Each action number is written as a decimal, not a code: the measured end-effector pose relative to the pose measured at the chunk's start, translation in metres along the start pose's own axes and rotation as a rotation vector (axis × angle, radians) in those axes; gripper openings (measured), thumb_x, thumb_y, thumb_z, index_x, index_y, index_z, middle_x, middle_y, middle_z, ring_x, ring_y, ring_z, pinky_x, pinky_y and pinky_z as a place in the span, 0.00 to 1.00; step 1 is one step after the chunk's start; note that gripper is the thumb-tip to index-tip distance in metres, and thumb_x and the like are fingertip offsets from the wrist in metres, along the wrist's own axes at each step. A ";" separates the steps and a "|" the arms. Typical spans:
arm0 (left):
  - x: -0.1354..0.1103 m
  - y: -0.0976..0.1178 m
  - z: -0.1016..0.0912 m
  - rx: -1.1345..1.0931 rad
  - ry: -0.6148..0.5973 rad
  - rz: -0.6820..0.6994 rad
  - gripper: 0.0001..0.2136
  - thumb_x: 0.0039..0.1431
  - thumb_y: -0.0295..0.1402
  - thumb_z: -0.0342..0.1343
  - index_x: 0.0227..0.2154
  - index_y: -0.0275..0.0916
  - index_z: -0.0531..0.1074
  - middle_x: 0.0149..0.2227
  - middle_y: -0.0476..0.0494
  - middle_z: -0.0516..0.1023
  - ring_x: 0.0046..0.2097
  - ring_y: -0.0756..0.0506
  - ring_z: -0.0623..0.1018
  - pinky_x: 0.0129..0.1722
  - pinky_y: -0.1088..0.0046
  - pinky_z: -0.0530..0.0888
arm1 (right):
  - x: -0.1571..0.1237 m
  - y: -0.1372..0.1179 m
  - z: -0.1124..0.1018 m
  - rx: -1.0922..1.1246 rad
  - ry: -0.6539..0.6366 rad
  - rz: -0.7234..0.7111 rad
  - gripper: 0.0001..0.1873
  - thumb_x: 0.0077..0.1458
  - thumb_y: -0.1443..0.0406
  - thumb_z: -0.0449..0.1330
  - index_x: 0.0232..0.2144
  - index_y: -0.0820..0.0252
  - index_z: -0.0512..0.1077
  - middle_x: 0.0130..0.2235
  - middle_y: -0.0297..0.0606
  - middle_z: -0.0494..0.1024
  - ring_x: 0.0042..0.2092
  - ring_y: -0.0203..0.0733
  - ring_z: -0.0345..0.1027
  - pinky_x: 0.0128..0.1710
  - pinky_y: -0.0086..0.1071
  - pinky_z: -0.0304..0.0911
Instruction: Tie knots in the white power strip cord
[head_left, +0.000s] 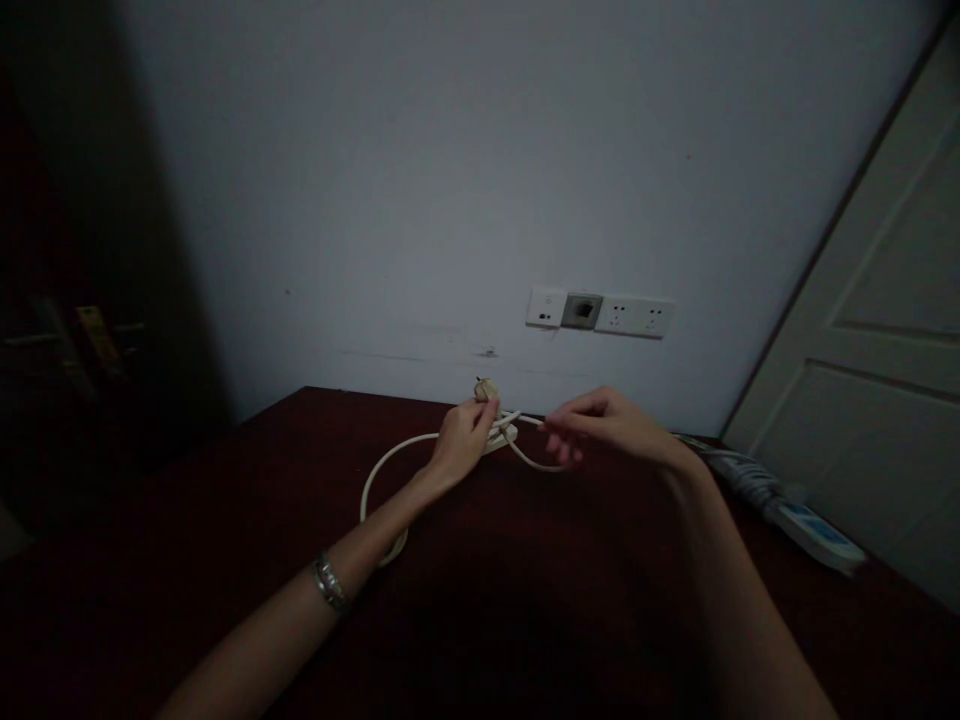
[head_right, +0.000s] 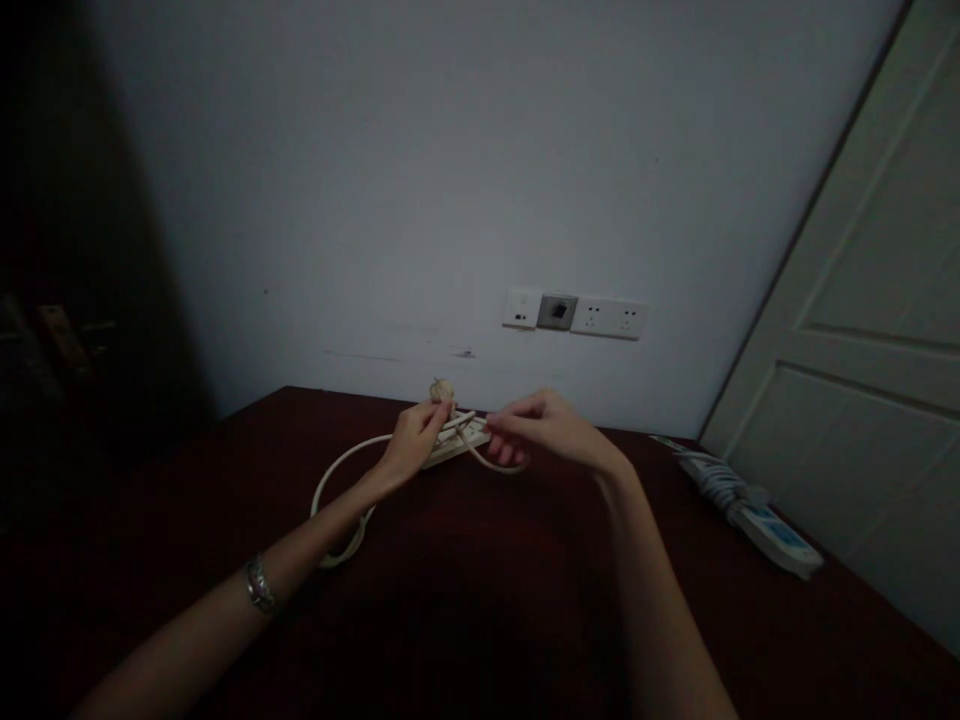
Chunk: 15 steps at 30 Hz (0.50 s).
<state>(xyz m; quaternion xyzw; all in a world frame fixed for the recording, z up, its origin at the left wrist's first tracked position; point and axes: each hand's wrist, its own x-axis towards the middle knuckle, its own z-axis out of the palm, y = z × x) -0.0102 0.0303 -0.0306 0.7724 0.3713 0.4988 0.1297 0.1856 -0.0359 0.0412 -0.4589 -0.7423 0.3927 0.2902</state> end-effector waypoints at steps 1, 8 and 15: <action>-0.002 0.002 0.001 0.017 -0.012 0.018 0.22 0.63 0.42 0.39 0.24 0.34 0.71 0.26 0.46 0.71 0.30 0.49 0.70 0.31 0.75 0.63 | 0.004 -0.003 0.004 -0.063 0.136 -0.063 0.21 0.49 0.53 0.57 0.27 0.66 0.76 0.25 0.41 0.76 0.25 0.35 0.68 0.24 0.27 0.62; -0.008 0.013 0.000 0.149 -0.021 0.106 0.19 0.64 0.39 0.38 0.26 0.35 0.70 0.28 0.45 0.71 0.31 0.49 0.70 0.32 0.74 0.63 | 0.034 0.011 0.027 -0.348 0.308 -0.242 0.16 0.50 0.58 0.56 0.29 0.64 0.78 0.29 0.39 0.77 0.32 0.39 0.68 0.31 0.30 0.59; -0.008 0.013 0.000 -0.041 -0.038 -0.004 0.23 0.62 0.45 0.38 0.26 0.34 0.71 0.25 0.47 0.71 0.28 0.49 0.69 0.29 0.75 0.62 | 0.037 0.018 0.033 -0.381 0.278 -0.218 0.13 0.47 0.58 0.59 0.29 0.62 0.76 0.27 0.37 0.76 0.27 0.36 0.64 0.27 0.29 0.55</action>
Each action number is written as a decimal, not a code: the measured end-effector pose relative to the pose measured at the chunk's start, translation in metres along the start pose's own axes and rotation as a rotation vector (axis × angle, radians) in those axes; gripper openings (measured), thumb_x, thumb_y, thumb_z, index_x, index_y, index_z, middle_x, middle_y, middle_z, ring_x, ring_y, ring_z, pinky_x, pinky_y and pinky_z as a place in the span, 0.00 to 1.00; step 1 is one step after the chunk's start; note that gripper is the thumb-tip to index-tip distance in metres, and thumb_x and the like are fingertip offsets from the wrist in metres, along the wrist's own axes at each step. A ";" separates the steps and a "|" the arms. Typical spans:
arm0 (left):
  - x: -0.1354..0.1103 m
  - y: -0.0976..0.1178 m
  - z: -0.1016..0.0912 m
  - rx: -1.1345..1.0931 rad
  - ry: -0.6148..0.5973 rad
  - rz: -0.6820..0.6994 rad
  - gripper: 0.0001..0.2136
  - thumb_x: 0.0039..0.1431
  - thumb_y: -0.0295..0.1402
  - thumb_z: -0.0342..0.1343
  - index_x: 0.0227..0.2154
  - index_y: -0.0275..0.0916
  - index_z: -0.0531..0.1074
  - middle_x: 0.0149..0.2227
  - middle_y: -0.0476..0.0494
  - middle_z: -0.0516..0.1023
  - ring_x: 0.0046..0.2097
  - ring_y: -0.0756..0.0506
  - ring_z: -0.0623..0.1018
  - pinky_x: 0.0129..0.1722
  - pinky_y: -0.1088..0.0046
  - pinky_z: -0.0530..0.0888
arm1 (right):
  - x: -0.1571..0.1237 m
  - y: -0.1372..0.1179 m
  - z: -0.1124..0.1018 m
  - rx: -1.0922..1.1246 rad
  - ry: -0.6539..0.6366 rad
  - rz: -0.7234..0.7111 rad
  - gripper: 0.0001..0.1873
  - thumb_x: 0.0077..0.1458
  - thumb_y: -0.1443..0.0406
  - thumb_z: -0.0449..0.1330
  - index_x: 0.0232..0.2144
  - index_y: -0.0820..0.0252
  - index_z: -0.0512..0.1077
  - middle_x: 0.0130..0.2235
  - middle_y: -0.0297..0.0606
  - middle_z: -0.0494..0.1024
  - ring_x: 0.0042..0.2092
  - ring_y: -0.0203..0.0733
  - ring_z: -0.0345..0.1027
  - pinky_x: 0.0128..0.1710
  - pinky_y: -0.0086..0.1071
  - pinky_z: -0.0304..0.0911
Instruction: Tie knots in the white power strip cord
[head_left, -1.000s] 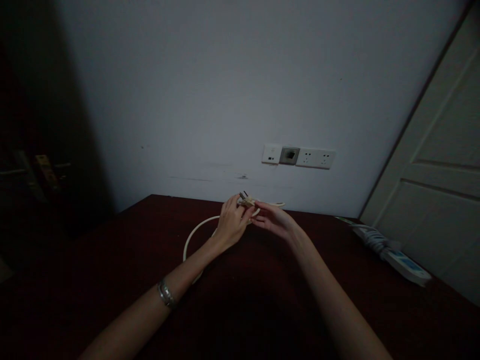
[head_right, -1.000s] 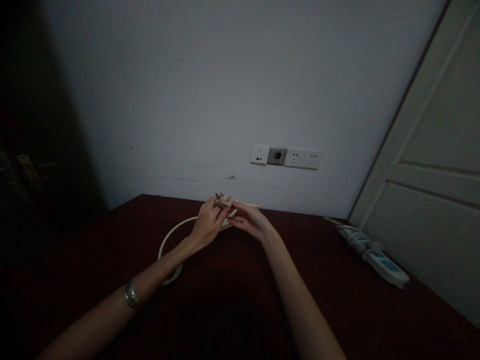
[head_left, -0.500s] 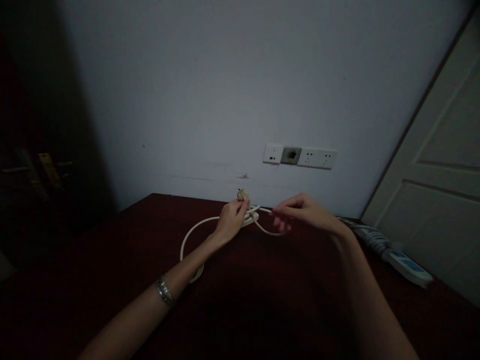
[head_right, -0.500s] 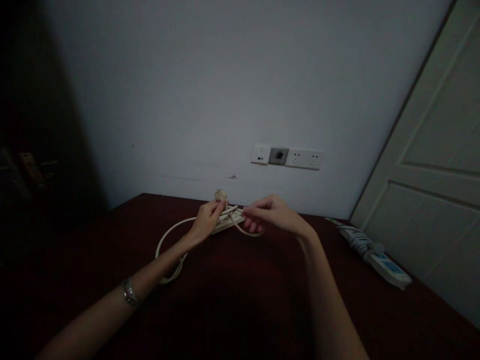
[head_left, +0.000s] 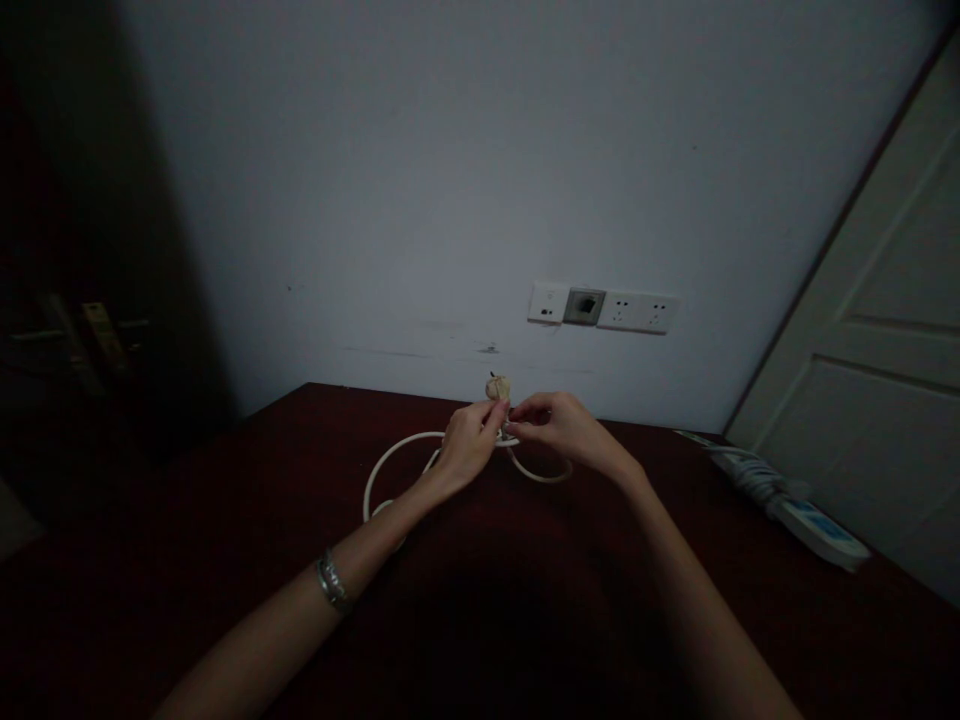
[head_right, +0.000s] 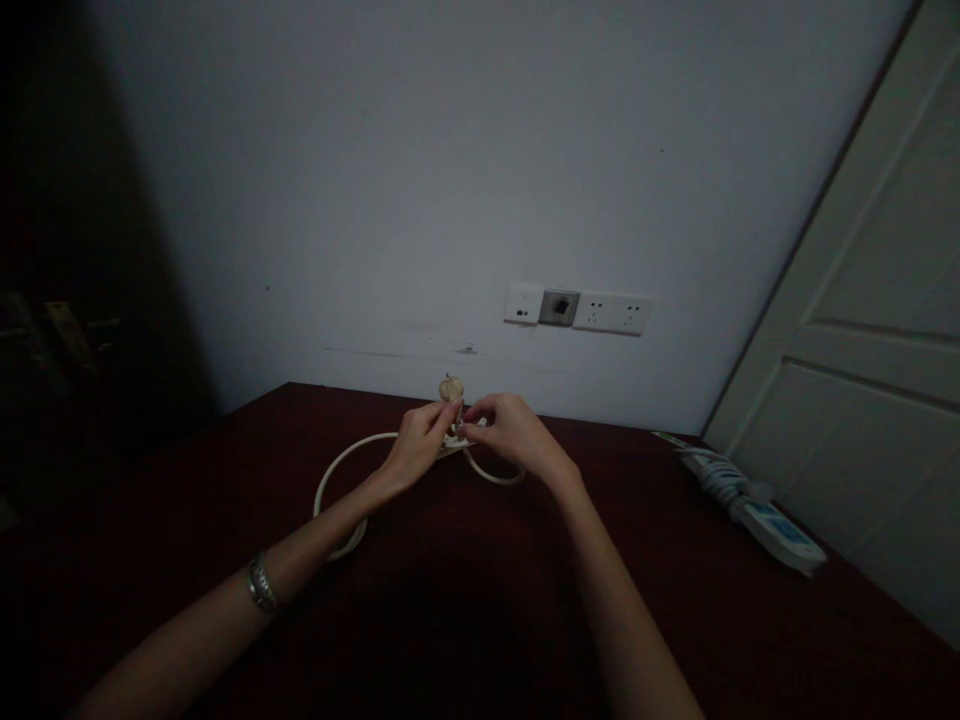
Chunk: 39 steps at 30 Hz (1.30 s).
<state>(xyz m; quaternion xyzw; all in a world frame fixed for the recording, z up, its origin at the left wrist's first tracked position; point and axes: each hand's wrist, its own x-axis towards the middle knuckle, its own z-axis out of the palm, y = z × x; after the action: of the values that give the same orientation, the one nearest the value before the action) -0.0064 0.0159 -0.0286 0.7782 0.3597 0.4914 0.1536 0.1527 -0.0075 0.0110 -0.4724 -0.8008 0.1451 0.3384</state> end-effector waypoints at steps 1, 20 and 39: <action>0.000 0.001 0.000 -0.025 -0.001 -0.003 0.23 0.62 0.45 0.38 0.27 0.34 0.71 0.26 0.46 0.71 0.29 0.49 0.69 0.30 0.75 0.63 | 0.001 0.000 0.003 -0.040 0.022 0.002 0.13 0.47 0.57 0.59 0.28 0.62 0.76 0.26 0.38 0.76 0.26 0.36 0.64 0.26 0.29 0.54; 0.019 -0.017 -0.024 -0.497 -0.482 -0.293 0.19 0.53 0.45 0.53 0.34 0.32 0.75 0.28 0.43 0.74 0.26 0.52 0.70 0.25 0.77 0.65 | 0.014 0.013 0.022 0.691 0.341 0.117 0.10 0.38 0.61 0.64 0.24 0.62 0.73 0.24 0.34 0.73 0.27 0.36 0.65 0.30 0.31 0.61; 0.001 0.000 0.006 -0.739 -0.780 -0.613 0.16 0.55 0.42 0.49 0.34 0.33 0.73 0.20 0.49 0.70 0.15 0.57 0.57 0.14 0.80 0.51 | 0.018 0.042 0.003 1.164 0.840 0.295 0.13 0.36 0.65 0.68 0.22 0.58 0.65 0.25 0.28 0.68 0.28 0.31 0.68 0.32 0.29 0.71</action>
<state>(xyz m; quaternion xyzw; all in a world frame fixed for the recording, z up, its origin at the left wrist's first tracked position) -0.0006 0.0178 -0.0307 0.6570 0.2903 0.1961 0.6676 0.1720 0.0297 -0.0070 -0.3347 -0.3248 0.3977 0.7901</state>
